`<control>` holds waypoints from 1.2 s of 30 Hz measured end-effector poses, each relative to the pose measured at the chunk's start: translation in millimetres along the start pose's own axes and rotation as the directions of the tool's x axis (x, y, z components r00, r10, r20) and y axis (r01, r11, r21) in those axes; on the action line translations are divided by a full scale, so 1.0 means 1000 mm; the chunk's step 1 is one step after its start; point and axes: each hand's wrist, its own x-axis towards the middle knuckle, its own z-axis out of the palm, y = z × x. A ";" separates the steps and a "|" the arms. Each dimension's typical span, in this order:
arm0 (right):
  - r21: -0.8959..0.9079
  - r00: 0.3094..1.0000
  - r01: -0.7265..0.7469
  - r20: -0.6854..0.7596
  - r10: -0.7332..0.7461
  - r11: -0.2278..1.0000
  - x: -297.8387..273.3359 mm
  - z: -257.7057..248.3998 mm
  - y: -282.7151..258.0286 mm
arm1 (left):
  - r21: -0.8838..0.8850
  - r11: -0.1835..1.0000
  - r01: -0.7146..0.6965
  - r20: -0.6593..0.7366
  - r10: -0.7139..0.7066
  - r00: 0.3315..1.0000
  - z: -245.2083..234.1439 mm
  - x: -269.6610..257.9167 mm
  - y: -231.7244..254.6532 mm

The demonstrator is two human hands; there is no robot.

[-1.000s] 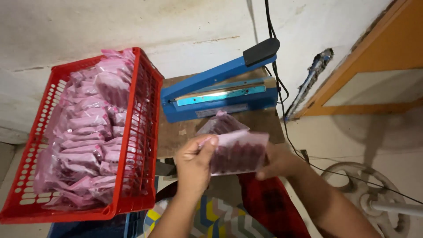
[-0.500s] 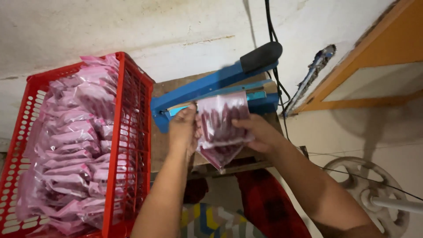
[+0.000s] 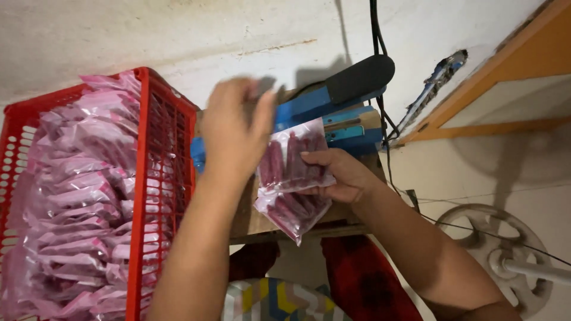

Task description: The person seals small pink plastic bags containing food sticks using a manual heat-sealing machine, taking them from a red basket and moving them to a blue bin after sealing.

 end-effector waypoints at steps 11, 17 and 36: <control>0.008 0.999 -0.023 -0.048 0.023 1.000 -0.005 -0.004 0.002 | 0.306 0.946 0.106 0.732 -0.305 0.610 0.076 0.018 0.004; -0.002 1.000 -0.009 0.019 0.009 1.000 0.004 -0.009 0.006 | 0.376 0.917 0.135 0.792 -0.394 0.466 0.073 0.026 0.010; 0.029 0.998 -0.051 0.023 0.050 0.998 0.018 -0.012 0.004 | 0.166 0.963 0.213 0.677 -0.269 0.686 0.058 0.042 0.004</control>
